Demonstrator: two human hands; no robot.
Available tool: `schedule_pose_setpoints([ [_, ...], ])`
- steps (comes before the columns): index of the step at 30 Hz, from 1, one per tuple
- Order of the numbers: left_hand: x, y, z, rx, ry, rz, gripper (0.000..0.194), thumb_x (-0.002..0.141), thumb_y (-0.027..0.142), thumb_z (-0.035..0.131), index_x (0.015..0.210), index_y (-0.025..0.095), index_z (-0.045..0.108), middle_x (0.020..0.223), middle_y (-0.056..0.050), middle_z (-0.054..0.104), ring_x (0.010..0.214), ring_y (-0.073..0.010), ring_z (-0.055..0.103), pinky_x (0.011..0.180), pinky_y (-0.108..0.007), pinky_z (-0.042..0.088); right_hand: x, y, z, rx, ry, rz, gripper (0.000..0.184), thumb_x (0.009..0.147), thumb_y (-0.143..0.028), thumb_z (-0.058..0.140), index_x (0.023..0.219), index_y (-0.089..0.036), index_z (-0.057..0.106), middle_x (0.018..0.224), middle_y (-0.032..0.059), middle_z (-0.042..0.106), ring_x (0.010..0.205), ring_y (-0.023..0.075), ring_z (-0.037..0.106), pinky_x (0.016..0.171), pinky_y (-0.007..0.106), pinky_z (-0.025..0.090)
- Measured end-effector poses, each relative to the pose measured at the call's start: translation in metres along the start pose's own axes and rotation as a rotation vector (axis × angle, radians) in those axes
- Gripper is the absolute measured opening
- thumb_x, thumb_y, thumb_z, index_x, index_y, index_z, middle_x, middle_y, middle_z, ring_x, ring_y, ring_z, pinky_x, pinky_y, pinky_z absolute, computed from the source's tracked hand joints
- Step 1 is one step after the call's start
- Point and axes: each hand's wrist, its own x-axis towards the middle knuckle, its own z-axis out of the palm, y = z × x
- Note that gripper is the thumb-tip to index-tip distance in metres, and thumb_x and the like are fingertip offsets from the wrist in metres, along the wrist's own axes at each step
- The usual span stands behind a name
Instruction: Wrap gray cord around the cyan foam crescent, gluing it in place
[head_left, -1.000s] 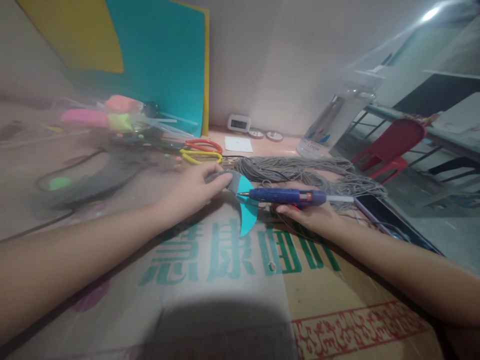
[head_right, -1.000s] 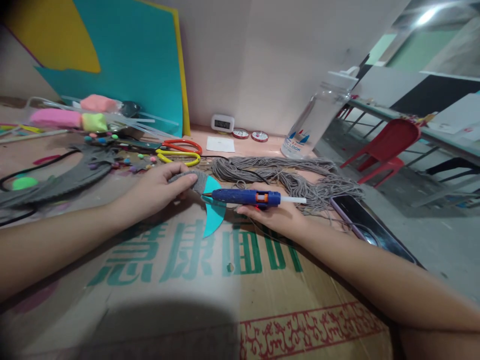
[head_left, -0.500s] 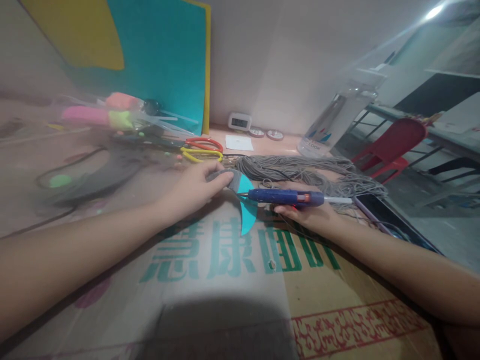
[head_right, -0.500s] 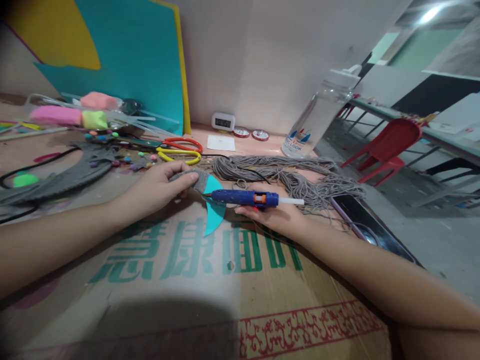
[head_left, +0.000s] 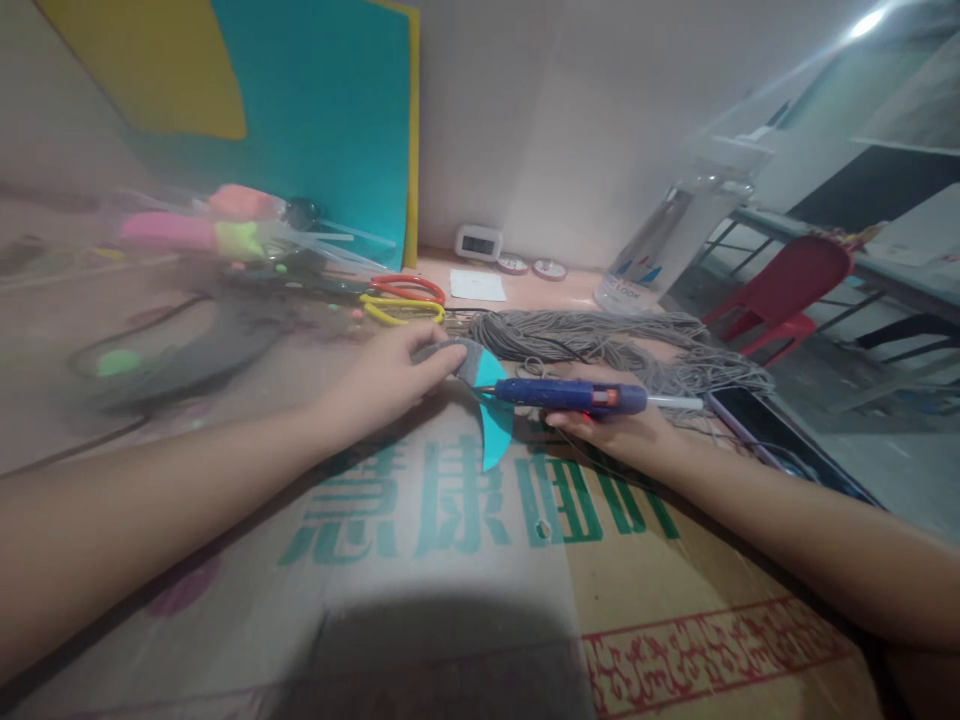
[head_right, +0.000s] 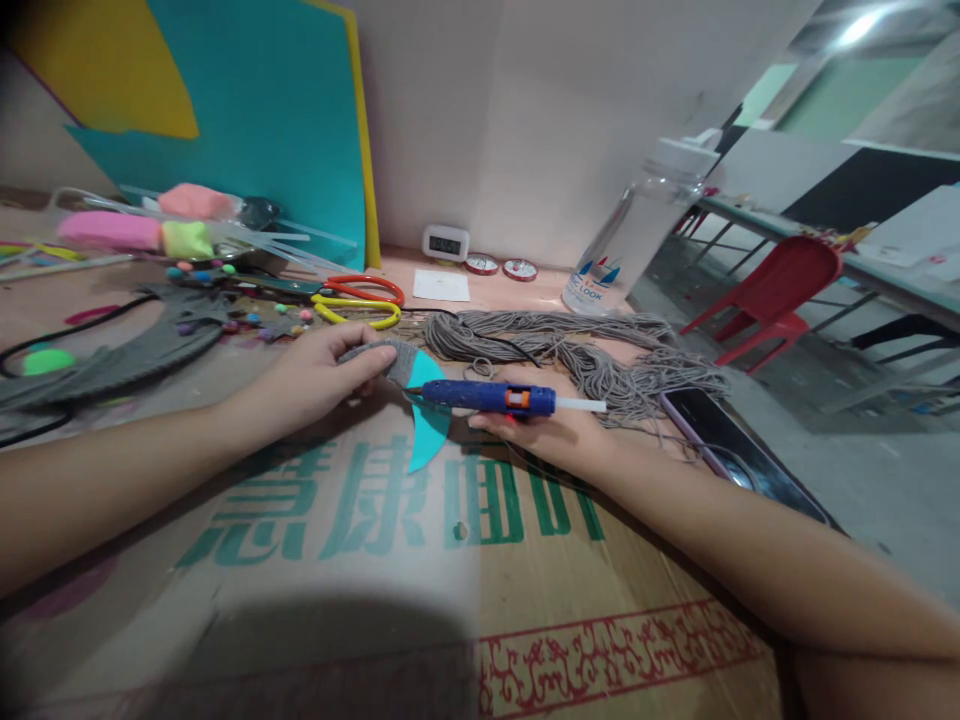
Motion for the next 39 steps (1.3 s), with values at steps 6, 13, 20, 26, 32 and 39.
schedule_pose_setpoints([
  [6,0.0003,-0.0008,-0.0002,-0.001,-0.004,0.003,0.033,0.086,0.050,0.052,0.074,0.019,0.052,0.061,0.004,0.052,0.056,-0.0121,0.047,0.054,-0.024,0.033,0.0002,0.0049,-0.0011,-0.059,-0.009,-0.036,0.032,0.074,-0.049,0.070,0.075,-0.018,0.062,0.071,0.0032,0.065,0.064,0.0167,0.059,0.060,0.028,0.046],
  [13,0.0003,-0.0003,-0.0002,0.002,-0.005,-0.005,0.032,0.086,0.049,0.053,0.073,0.019,0.052,0.060,0.004,0.052,0.055,-0.0124,0.047,0.053,-0.024,0.033,-0.0005,0.0080,-0.0020,-0.102,0.006,-0.076,0.030,0.075,-0.049,0.070,0.076,-0.019,0.064,0.070,0.0016,0.065,0.062,0.0150,0.059,0.058,0.027,0.045],
  [20,0.0006,0.0021,-0.0001,-0.006,-0.003,0.004,0.030,0.086,0.046,0.054,0.072,0.020,0.052,0.058,0.004,0.051,0.054,-0.0125,0.046,0.052,-0.024,0.032,-0.0012,0.0060,-0.0023,-0.062,0.007,-0.055,0.029,0.076,-0.048,0.069,0.081,-0.020,0.068,0.076,0.0033,0.070,0.064,0.0161,0.062,0.060,0.027,0.048],
  [26,0.0001,0.0001,0.0000,-0.015,0.000,-0.003,0.033,0.086,0.050,0.053,0.074,0.020,0.053,0.060,0.004,0.053,0.055,-0.0126,0.048,0.052,-0.023,0.034,-0.0005,0.0034,-0.0031,-0.067,0.014,-0.032,0.028,0.075,-0.047,0.070,0.077,-0.019,0.067,0.075,0.0041,0.069,0.065,0.0170,0.062,0.060,0.028,0.047],
  [32,0.0002,-0.0006,0.0007,-0.044,-0.031,-0.028,0.032,0.086,0.051,0.053,0.076,0.020,0.054,0.058,0.005,0.054,0.053,-0.0124,0.048,0.051,-0.023,0.035,-0.0007,0.0008,-0.0033,-0.073,0.037,-0.011,0.027,0.074,-0.046,0.068,0.073,-0.019,0.065,0.072,0.0037,0.068,0.066,0.0182,0.062,0.062,0.030,0.048],
  [39,0.0001,0.0002,-0.0001,-0.003,-0.033,0.006,0.031,0.087,0.049,0.052,0.077,0.020,0.055,0.062,0.004,0.055,0.056,-0.0131,0.050,0.052,-0.023,0.036,-0.0007,0.0009,-0.0037,-0.068,0.044,-0.021,0.026,0.076,-0.045,0.069,0.076,-0.019,0.066,0.078,0.0050,0.069,0.071,0.0189,0.063,0.065,0.030,0.049],
])
